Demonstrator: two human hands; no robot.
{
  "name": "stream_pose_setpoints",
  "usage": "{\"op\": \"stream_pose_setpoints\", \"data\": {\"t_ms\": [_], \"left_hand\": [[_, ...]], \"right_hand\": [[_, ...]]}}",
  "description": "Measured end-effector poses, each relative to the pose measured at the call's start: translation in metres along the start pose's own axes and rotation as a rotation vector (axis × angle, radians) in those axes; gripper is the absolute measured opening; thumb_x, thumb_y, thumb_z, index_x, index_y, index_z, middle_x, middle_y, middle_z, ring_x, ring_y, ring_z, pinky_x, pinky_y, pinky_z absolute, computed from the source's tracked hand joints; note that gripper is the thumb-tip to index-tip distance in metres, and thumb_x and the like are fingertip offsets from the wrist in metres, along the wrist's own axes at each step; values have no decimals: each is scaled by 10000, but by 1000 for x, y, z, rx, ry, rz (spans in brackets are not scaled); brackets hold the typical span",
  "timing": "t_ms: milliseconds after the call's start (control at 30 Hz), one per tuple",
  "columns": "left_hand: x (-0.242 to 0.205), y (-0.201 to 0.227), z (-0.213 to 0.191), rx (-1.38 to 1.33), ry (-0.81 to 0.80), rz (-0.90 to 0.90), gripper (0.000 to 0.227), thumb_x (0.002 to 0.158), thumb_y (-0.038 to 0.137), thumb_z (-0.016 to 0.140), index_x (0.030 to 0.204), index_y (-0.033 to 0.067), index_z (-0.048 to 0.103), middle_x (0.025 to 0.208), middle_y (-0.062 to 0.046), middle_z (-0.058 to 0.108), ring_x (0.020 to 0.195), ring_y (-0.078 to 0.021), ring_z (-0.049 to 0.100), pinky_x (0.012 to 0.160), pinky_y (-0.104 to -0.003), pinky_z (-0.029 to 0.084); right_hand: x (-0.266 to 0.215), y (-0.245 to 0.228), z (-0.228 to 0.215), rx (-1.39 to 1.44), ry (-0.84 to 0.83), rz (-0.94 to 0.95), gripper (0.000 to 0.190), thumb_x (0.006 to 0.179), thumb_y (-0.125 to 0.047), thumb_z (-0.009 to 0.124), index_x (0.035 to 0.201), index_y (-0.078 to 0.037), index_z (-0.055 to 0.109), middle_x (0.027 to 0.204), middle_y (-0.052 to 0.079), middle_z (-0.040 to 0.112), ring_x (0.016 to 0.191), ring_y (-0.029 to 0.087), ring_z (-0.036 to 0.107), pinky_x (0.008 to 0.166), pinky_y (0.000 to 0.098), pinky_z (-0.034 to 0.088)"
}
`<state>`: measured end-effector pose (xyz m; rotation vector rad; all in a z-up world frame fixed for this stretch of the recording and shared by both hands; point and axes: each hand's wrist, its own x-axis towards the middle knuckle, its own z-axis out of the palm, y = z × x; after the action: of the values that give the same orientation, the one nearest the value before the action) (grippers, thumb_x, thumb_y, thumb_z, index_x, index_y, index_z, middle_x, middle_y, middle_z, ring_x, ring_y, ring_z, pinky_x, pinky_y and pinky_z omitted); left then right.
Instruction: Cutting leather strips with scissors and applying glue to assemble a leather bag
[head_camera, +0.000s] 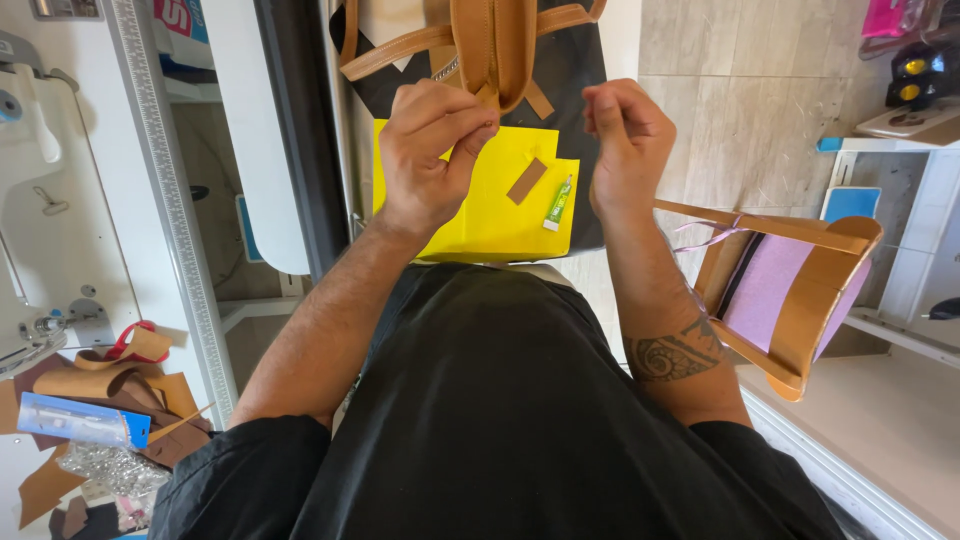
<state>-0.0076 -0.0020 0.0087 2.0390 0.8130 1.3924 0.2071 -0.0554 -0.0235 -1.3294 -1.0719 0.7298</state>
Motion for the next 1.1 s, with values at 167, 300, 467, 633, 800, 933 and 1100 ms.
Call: {"op": "stream_pose_setpoints", "data": {"t_ms": [167,300,467,633,800,933,1100], "left_hand": [[-14,-5,5,58,-1,150,24,953,-34,721,935,-38,737,913,-132,683,806,-282,628,792,-433,435],[-35,-12,8,135,103,204,55,960,80,763,988,61,807,970,-83,671,872,-277,648,802,-396,499],[-53,-6,8,213,117,101,172,969,116,758,1122,42,783,989,-93,641,876,-260,643,789,-399,516],[-64,0,4,-6,152,-147,311,992,107,732,1271,-18,674,1006,-128,623,893,-283,648,817,-416,549],[-78,15,5,-363,196,-671,348,1132,227,436,1289,-12,634,888,-130,677,806,-211,662,760,-328,497],[-63,38,-1,-521,218,-1104,429,1100,322,510,840,44,706,601,-70,615,533,-151,578,581,-269,452],[-44,46,11,-496,62,-1207,529,1036,412,607,645,60,670,434,-68,504,367,-125,453,414,-235,370]], "right_hand": [[-30,63,-46,-61,50,197,155,1053,-129,632,1018,-33,750,807,57,663,736,132,584,699,248,499],[-68,136,-52,-464,-127,257,234,889,-73,816,1099,10,758,873,158,711,795,260,651,742,351,506],[-77,171,-15,-1170,-731,335,644,962,-361,743,1483,-52,525,1419,184,605,1286,357,586,1023,443,508],[-86,220,-5,-1287,-571,180,572,910,-286,809,1377,-23,608,1214,154,650,1146,330,635,926,432,548],[-91,242,-5,-1230,-574,200,481,879,-209,836,1289,-51,642,1176,138,641,1151,319,616,962,439,528],[-99,268,-12,-1216,-568,219,308,844,-262,848,1052,-132,664,1060,61,583,1065,257,602,899,386,536],[-89,244,-5,-1273,-589,185,309,863,-290,828,1049,-123,646,1065,81,596,1050,266,615,887,402,534]]}}
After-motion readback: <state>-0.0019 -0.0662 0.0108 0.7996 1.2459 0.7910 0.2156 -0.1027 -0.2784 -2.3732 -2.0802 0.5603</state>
